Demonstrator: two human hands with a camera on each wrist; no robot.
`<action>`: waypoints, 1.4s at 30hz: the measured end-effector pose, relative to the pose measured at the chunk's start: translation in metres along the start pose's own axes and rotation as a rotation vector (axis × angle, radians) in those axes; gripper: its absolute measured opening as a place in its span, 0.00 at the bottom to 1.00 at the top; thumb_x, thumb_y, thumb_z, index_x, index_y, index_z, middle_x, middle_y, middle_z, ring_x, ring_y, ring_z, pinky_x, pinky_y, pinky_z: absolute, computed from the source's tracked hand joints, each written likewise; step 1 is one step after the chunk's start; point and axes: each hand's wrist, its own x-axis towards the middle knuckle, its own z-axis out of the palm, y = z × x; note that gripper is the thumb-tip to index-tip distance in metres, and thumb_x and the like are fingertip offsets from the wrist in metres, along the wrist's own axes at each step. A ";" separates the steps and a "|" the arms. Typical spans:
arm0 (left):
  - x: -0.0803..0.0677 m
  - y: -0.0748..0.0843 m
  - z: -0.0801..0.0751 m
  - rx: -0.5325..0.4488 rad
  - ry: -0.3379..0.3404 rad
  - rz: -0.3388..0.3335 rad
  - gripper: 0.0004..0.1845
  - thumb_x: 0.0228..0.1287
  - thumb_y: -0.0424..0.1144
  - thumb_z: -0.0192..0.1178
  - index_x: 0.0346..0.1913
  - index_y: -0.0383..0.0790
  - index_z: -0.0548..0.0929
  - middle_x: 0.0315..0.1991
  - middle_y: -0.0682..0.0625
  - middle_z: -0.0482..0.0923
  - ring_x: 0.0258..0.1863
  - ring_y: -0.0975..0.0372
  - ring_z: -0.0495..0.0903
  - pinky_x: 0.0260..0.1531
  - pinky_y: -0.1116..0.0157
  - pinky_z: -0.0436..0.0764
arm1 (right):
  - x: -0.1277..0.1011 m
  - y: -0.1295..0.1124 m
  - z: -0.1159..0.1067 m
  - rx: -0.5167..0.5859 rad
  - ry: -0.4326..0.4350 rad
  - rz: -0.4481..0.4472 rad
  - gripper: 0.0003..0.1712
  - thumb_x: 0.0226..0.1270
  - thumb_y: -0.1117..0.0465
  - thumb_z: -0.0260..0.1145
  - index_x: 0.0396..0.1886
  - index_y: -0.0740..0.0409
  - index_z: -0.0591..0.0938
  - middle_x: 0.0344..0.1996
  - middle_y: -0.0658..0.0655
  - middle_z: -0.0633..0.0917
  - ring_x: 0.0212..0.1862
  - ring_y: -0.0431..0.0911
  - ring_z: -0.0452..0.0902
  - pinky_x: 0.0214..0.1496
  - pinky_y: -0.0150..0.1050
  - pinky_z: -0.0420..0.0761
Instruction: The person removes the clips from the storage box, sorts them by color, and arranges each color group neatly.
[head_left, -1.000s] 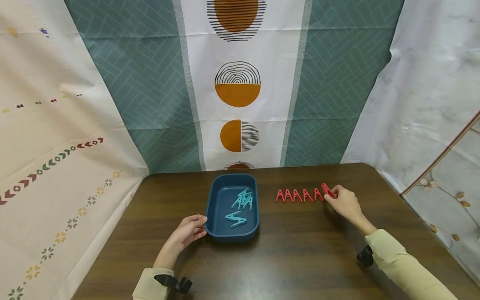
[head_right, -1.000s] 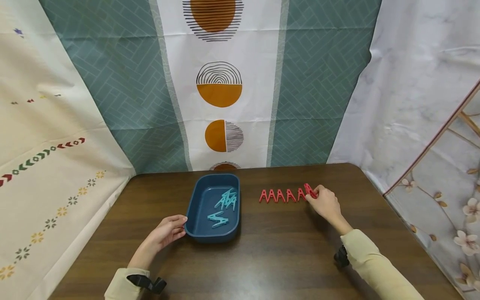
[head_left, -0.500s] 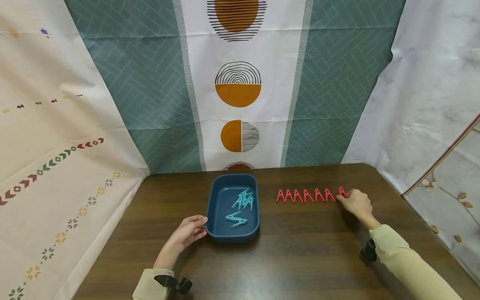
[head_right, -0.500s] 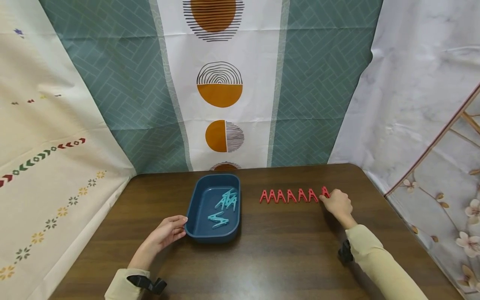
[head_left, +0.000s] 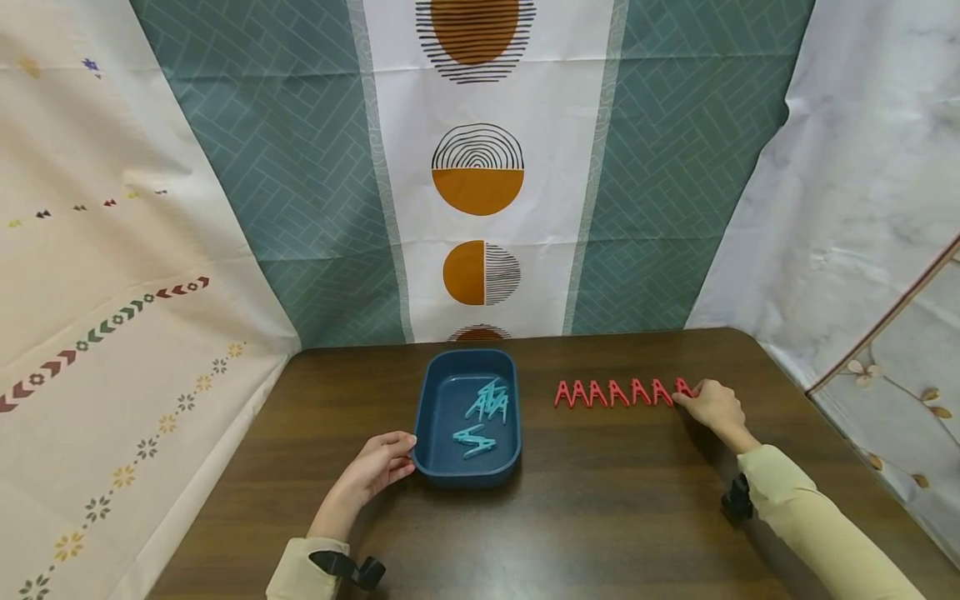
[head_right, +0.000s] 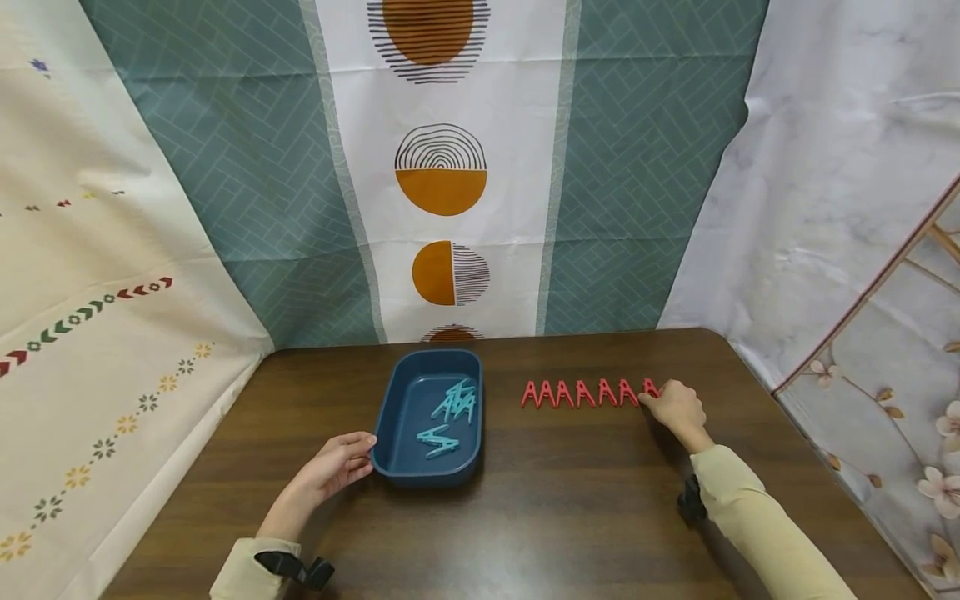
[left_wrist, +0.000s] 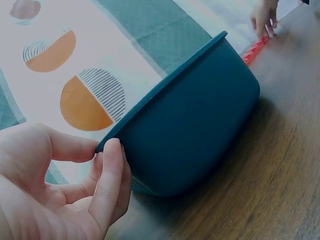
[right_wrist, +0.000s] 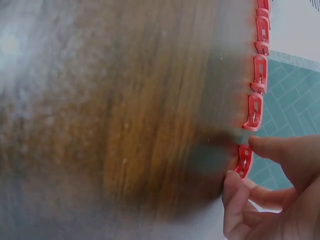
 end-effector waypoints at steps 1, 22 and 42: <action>0.000 0.000 0.000 0.000 -0.002 0.001 0.05 0.70 0.37 0.55 0.41 0.38 0.77 0.27 0.53 0.77 0.25 0.67 0.79 0.32 0.74 0.83 | 0.000 0.000 0.000 0.000 -0.002 -0.005 0.22 0.64 0.45 0.63 0.26 0.60 0.75 0.24 0.59 0.75 0.28 0.52 0.70 0.23 0.41 0.69; -0.002 -0.001 0.000 0.007 0.003 0.007 0.05 0.70 0.37 0.55 0.41 0.38 0.76 0.27 0.53 0.77 0.26 0.67 0.79 0.33 0.73 0.83 | -0.010 -0.018 0.002 0.026 0.154 -0.082 0.19 0.66 0.54 0.54 0.43 0.67 0.75 0.39 0.72 0.81 0.37 0.66 0.78 0.26 0.53 0.75; -0.002 -0.001 0.002 0.003 0.019 0.011 0.04 0.70 0.36 0.55 0.39 0.39 0.77 0.27 0.54 0.77 0.26 0.67 0.78 0.33 0.73 0.82 | -0.047 -0.114 0.030 0.156 0.299 -0.534 0.09 0.62 0.66 0.58 0.39 0.64 0.82 0.29 0.60 0.83 0.24 0.44 0.71 0.25 0.35 0.68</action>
